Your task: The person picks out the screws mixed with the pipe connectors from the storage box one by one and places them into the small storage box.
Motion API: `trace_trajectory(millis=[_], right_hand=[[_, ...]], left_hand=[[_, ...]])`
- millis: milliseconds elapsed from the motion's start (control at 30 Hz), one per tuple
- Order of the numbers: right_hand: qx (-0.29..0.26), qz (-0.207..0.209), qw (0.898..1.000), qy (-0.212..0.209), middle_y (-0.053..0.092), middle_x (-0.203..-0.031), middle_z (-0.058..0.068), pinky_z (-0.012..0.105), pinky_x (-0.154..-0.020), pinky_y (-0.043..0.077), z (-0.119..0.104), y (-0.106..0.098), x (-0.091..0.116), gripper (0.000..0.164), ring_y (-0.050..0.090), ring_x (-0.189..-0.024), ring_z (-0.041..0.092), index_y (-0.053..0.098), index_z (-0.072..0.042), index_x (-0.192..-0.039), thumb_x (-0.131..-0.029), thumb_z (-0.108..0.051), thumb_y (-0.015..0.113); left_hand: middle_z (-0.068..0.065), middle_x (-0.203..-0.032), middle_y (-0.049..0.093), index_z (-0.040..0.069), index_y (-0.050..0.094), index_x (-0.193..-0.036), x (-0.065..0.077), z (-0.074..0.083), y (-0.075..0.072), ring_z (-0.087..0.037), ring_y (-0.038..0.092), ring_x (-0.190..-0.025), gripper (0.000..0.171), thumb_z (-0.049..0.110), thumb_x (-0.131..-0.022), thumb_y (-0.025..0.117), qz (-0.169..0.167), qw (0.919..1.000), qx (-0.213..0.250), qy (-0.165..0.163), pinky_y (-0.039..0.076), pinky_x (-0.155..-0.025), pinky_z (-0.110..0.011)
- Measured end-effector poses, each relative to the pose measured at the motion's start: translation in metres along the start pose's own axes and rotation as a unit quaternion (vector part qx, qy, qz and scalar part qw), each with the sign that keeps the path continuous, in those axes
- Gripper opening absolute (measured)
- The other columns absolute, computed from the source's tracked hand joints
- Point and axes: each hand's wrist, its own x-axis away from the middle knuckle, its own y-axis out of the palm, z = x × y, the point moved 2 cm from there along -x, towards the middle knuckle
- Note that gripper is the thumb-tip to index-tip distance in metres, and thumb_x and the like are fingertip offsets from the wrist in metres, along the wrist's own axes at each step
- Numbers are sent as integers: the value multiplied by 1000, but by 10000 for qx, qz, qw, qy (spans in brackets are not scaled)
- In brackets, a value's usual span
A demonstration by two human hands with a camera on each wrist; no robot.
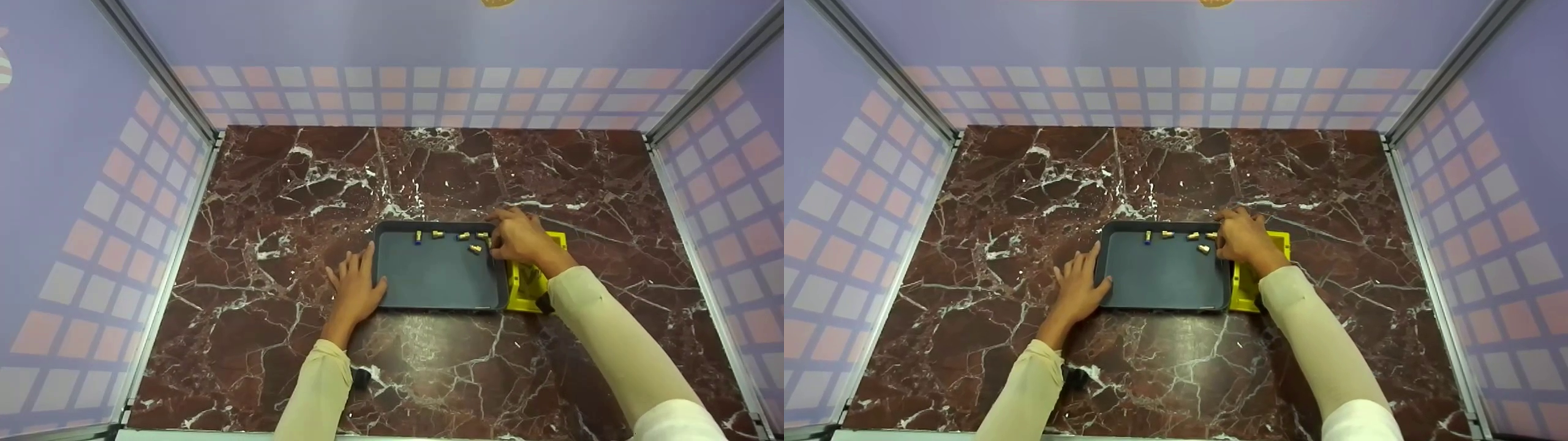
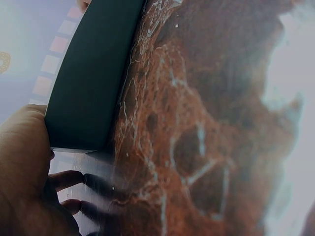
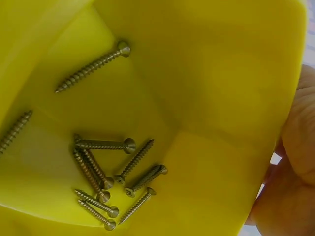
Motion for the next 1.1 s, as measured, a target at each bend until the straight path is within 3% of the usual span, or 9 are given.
trace_trajectory(millis=[233, 500, 767, 1100], right_hand=[[66, -187, 9995, 245, 52, -153, 4, 86, -104, 21, -2, 1, -3, 8, 39, -142, 42, 79, -21, -70, -77, -22, 82], [514, -578, 9953, 575, 54, -150, 13, 84, -101, 28, -11, 3, -8, 9, 47, -130, 45, 81, -19, -76, -76, -27, 82], [476, -375, 9956, 711, 58, -147, 9, 84, -97, 30, -14, 5, -7, 11, 49, -128, 43, 79, -16, -78, -71, -24, 83], [315, -351, 9952, 857, 55, -150, 10, 78, -97, 34, -13, 4, -7, 9, 48, -130, 43, 80, -16, -77, -73, -23, 83]], left_hand=[[-10, -157, 42, 21, 25, -164, 0, -2, 1, -45, 26, -151, 78, 35, -98, 63, -12, 10000, -15, -6, 1, -115, -80], [-10, -157, 43, 22, 25, -164, 0, -1, -1, -44, 27, -151, 78, 35, -97, 63, -21, 10000, -84, -50, 2, -115, -79], [-10, -157, 42, 23, 25, -164, 0, -1, -1, -44, 27, -151, 78, 36, -97, 63, -52, 9999, -111, -57, 2, -115, -79], [-11, -158, 41, 22, 24, -164, -1, -1, -1, -45, 26, -151, 77, 36, -98, 62, -90, 10000, -12, -34, 0, -115, -80]])
